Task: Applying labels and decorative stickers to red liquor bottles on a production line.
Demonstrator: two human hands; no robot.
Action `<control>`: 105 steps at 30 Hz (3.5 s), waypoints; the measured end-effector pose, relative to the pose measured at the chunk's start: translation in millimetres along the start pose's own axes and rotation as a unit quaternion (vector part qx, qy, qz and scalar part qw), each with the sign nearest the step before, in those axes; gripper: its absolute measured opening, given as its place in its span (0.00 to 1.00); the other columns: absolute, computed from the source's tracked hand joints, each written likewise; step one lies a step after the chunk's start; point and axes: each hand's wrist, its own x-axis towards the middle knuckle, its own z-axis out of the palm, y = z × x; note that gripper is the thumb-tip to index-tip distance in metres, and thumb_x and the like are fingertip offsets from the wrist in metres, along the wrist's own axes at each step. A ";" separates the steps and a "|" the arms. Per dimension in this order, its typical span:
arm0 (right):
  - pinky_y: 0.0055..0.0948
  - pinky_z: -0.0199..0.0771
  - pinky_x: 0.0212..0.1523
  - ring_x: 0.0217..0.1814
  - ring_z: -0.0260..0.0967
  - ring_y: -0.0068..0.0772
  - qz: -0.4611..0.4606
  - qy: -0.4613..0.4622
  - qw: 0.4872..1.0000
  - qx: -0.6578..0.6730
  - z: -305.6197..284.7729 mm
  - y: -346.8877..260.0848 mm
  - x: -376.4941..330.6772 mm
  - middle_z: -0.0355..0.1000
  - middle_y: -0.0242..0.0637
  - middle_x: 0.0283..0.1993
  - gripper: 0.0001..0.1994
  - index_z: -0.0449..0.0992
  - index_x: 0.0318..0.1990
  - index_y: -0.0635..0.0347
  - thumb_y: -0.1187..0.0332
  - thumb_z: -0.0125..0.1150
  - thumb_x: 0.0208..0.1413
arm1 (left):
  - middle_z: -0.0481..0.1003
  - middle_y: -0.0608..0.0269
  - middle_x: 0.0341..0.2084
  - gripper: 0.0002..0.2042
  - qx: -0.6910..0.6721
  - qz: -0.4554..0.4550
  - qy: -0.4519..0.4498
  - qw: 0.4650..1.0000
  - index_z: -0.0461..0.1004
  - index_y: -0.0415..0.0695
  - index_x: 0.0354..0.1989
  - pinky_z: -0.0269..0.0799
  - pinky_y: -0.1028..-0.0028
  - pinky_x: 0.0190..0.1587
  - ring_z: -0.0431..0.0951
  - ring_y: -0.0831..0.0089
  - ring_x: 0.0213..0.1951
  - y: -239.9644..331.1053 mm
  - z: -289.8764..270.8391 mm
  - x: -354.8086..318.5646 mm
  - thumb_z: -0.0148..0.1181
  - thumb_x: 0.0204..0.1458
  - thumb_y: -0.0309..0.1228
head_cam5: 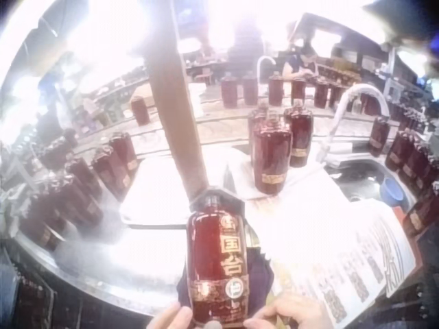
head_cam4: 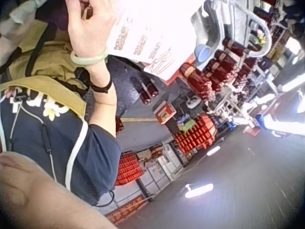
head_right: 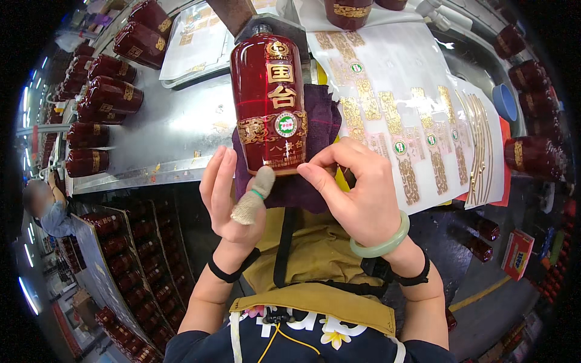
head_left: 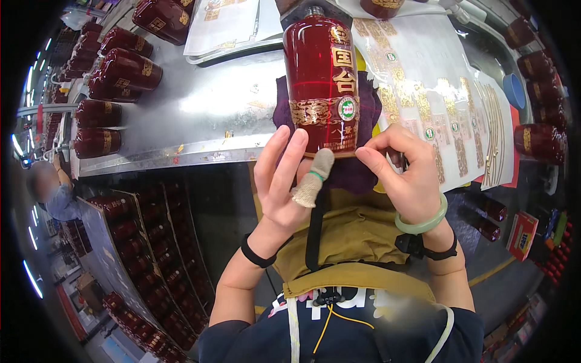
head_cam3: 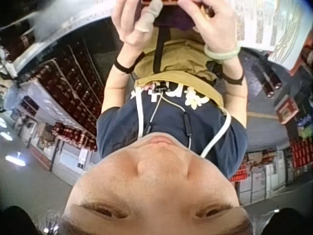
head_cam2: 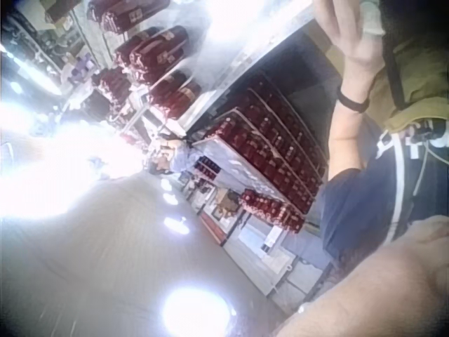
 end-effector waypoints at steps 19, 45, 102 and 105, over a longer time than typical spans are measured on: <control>0.32 0.66 0.32 0.27 0.68 0.33 -0.007 0.008 1.000 0.007 0.1 1.0 1.4 0.73 0.40 0.26 0.07 0.81 0.31 0.66 0.72 0.72 0.55 | 0.76 0.40 0.56 0.21 0.005 0.010 -0.012 1.000 0.76 0.24 0.52 0.80 0.58 0.58 0.78 0.45 0.56 -5.8 -1.2 -6.4 0.70 0.47 0.10; 0.33 0.66 0.32 0.28 0.69 0.33 -0.003 0.013 1.000 0.006 5.6 4.2 1.1 0.73 0.39 0.26 0.07 0.81 0.31 0.65 0.71 0.72 0.55 | 0.79 0.46 0.53 0.14 0.029 0.041 -0.034 0.998 0.79 0.30 0.42 0.81 0.61 0.54 0.78 0.47 0.56 3.1 -0.9 8.3 0.70 0.46 0.14; 0.30 0.65 0.30 0.26 0.65 0.28 -0.020 0.005 1.000 -0.002 1.5 0.0 3.9 0.72 0.37 0.26 0.07 0.80 0.30 0.66 0.73 0.73 0.54 | 0.81 0.49 0.49 0.08 -0.004 -0.014 0.009 1.000 0.80 0.32 0.36 0.87 0.64 0.47 0.82 0.51 0.50 -6.0 0.5 -1.6 0.70 0.48 0.13; 0.30 0.65 0.30 0.25 0.65 0.28 -0.019 0.010 1.000 0.009 2.1 1.6 4.7 0.72 0.37 0.26 0.07 0.80 0.30 0.66 0.73 0.73 0.54 | 0.79 0.48 0.53 0.08 0.009 0.000 -0.002 1.000 0.80 0.33 0.37 0.86 0.64 0.47 0.79 0.50 0.55 0.6 1.8 2.7 0.69 0.49 0.12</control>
